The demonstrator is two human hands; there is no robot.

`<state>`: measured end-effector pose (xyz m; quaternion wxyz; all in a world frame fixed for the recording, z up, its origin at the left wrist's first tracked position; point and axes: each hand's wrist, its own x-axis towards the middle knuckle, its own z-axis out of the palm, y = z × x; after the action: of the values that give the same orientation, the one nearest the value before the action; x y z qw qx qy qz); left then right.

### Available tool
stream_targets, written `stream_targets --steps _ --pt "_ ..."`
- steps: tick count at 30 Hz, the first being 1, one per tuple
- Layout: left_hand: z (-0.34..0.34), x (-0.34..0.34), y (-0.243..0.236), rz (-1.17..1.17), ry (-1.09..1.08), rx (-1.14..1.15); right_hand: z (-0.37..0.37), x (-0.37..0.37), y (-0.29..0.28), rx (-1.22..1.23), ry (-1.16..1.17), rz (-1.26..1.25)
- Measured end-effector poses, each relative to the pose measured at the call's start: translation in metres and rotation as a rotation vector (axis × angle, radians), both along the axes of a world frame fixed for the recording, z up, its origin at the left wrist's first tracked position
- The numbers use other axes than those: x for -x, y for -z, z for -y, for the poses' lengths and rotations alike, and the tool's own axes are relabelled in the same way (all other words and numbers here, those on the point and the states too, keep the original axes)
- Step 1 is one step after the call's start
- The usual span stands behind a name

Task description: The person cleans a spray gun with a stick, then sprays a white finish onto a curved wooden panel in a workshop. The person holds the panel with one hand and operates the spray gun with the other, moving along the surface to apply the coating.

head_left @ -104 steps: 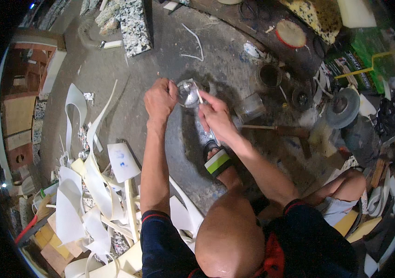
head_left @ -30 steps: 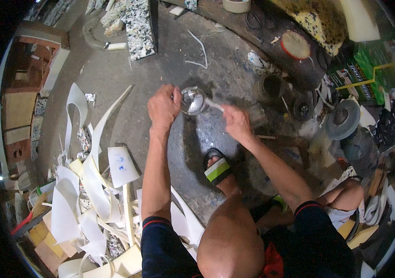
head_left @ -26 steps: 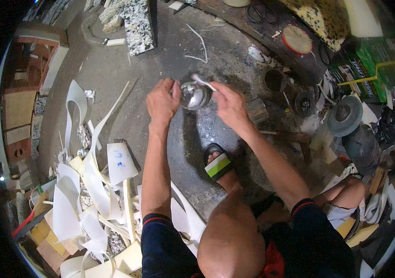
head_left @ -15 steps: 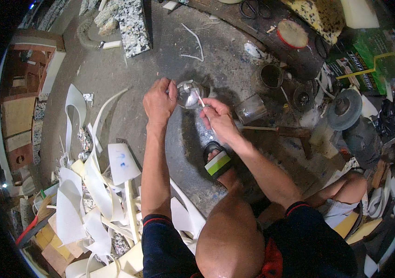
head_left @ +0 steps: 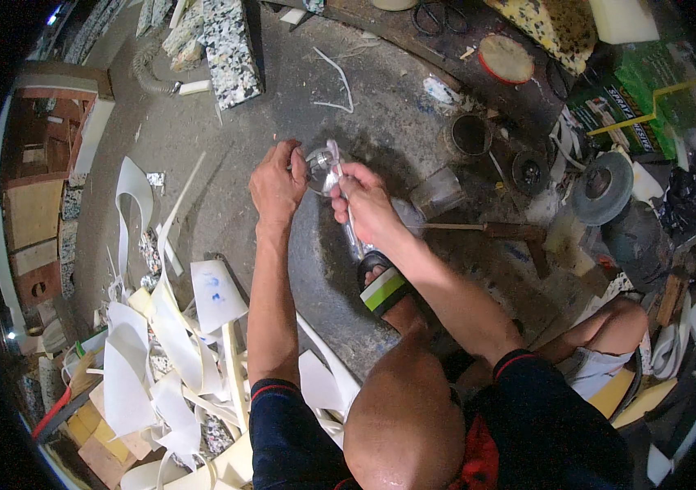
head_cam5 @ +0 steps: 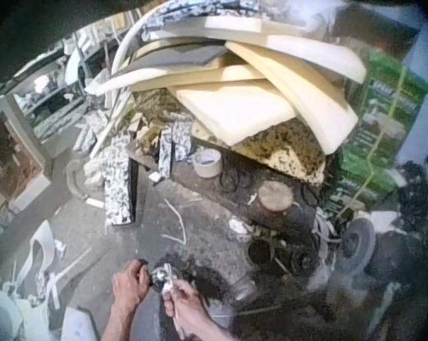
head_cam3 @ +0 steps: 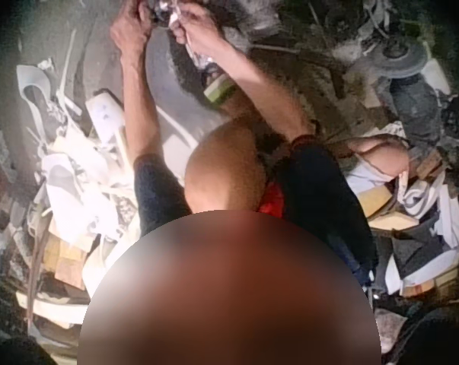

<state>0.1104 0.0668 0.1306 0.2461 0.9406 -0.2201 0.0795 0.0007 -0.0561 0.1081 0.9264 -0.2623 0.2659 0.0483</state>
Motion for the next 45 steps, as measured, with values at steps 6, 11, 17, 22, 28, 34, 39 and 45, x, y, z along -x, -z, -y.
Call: stream_targets --steps 6,11,17,22,28,34,39,45 --pt "0.001 0.002 0.0 -0.021 0.0 0.012 -0.003 0.001 0.001 -0.011 0.043 0.136" --pt "0.0 -0.001 0.002 0.016 0.004 0.003 -0.021 0.0 -0.009 -0.081 -0.042 -0.276" --pt "-0.002 -0.003 0.003 -0.024 -0.001 -0.007 -0.038 -0.004 -0.018 -0.123 0.186 -0.105" --pt "-0.002 -0.001 0.003 -0.028 -0.019 -0.031 -0.039 -0.01 -0.021 -0.252 0.188 -0.067" --pt "-0.002 0.0 0.003 -0.003 -0.012 -0.015 -0.046 0.005 -0.036 -0.123 -0.014 -0.152" --pt "-0.001 0.001 -0.001 -0.003 -0.025 -0.032 0.007 0.015 -0.023 1.066 0.078 0.053" --pt "0.0 0.001 -0.002 -0.031 -0.024 0.001 0.034 -0.001 -0.023 1.654 -0.277 0.296" --pt "-0.002 0.0 0.006 0.033 0.019 0.017 0.043 -0.019 -0.033 1.635 -0.332 0.355"
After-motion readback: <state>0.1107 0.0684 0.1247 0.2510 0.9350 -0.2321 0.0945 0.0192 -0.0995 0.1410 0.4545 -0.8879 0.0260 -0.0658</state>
